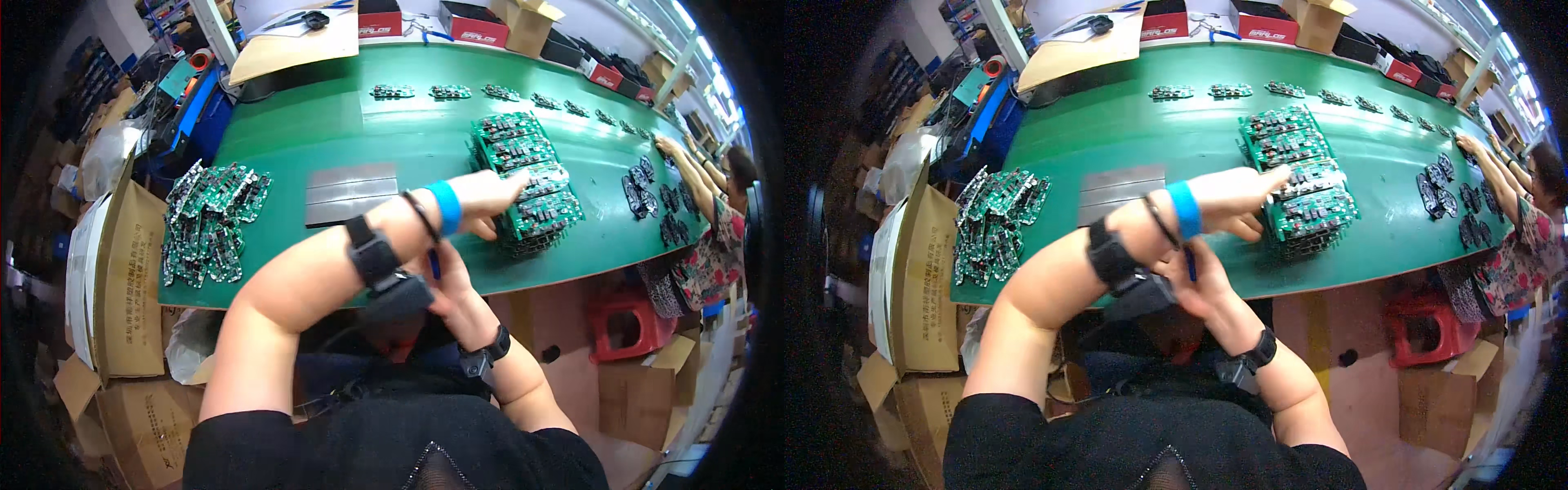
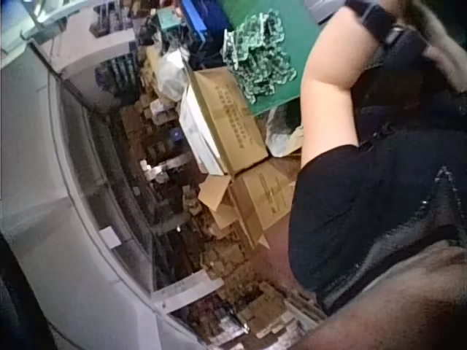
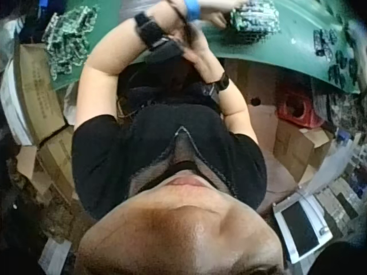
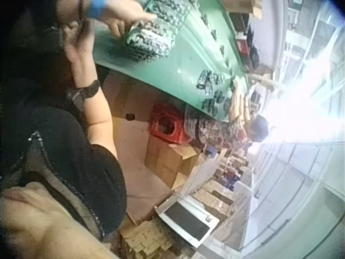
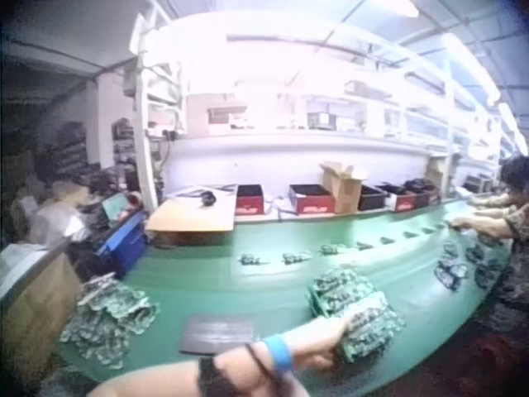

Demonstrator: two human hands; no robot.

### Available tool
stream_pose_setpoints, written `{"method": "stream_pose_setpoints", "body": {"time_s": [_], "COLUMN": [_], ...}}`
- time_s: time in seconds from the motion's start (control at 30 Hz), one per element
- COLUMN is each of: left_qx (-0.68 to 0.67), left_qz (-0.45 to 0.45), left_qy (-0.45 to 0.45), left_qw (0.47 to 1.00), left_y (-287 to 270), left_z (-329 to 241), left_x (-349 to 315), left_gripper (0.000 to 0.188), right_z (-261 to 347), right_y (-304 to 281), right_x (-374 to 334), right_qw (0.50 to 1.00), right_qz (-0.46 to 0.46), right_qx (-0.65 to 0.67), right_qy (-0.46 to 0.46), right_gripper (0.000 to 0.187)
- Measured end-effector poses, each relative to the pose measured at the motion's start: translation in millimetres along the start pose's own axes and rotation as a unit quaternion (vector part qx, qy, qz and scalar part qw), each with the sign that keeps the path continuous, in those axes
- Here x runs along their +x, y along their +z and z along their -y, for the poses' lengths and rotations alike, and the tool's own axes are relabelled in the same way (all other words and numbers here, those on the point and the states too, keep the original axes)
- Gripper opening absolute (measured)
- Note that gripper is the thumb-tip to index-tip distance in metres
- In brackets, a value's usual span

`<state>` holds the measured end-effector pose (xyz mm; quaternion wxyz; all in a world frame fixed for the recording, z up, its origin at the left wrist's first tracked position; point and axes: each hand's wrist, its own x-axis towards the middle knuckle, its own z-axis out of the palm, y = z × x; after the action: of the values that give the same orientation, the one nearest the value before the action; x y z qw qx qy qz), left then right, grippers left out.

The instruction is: The person uses pliers to trim the edges of green circuit boards, separating individual units from larger panels. They place the trimmed boards into a cardboard box and continue processing the stack of panels on the green workbench.

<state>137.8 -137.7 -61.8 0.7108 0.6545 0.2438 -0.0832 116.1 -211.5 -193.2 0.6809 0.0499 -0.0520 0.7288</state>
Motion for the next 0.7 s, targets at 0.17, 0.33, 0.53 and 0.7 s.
{"method": "stream_pose_setpoints", "body": {"time_s": [0.17, 0.33, 0.53, 0.7], "left_qx": [0.431, 0.423, 0.367, 0.359], "left_qz": [-0.262, -0.184, -0.070, -0.053], "left_qy": [0.351, 0.418, 0.442, 0.435], "left_qw": [0.789, 0.783, 0.816, 0.824], "left_y": [-59, -68, -80, -81], "left_z": [-2, 11, 13, 12], "left_x": [4, 40, 64, 67], "left_gripper": [0.056, 0.099, 0.091, 0.087], "right_z": [11, 16, 17, 17], "right_y": [40, 40, 33, 32], "right_x": [-30, -25, -24, -25], "right_qw": [0.972, 0.958, 0.943, 0.929], "right_qz": [-0.115, -0.106, -0.142, -0.158], "right_qx": [-0.192, -0.219, -0.228, -0.239], "right_qy": [-0.075, -0.151, -0.197, -0.233], "right_gripper": [0.053, 0.057, 0.057, 0.055]}}
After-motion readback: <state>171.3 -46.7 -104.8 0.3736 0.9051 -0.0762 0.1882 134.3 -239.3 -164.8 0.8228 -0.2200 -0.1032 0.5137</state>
